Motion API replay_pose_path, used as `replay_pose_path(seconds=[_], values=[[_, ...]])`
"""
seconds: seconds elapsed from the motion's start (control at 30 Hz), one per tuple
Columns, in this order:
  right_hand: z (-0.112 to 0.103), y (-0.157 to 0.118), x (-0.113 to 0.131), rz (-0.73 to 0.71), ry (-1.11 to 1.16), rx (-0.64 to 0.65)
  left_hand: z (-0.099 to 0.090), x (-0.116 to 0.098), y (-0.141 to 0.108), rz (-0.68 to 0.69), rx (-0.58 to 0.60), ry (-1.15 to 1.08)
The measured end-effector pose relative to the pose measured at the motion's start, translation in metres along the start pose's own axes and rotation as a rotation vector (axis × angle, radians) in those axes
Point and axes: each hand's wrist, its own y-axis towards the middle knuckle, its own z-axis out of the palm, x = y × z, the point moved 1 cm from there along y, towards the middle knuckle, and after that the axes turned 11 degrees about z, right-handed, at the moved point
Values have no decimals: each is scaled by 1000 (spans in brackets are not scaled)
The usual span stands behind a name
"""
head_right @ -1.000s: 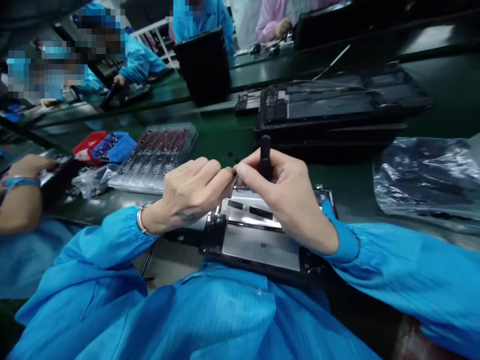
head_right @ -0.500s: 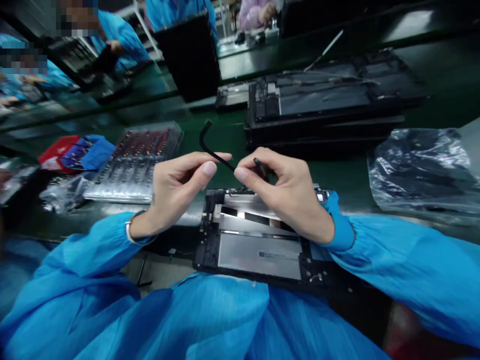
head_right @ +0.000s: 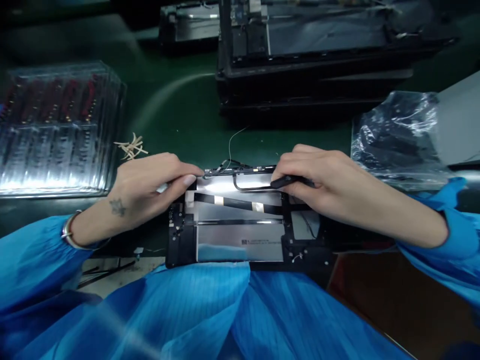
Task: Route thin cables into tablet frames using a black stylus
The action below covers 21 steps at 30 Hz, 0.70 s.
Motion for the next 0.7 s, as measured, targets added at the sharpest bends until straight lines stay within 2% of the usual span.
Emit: replay_pose_path(seconds=[0.1,0.2,0.4,0.57,0.7], values=[[0,0,-6,57,-24,23,11,2,5,148,29,5],[0,-1,-10,111,-52,14,22,6,9,226,28,-34],[1,1,-9,226,-98,21,33,15,13,233,98,-116],[2,4,-5,262,-147,35,40,17,12,225,154,-201],[2,7,-2,275,-164,25,37,16,17,192,92,-270]])
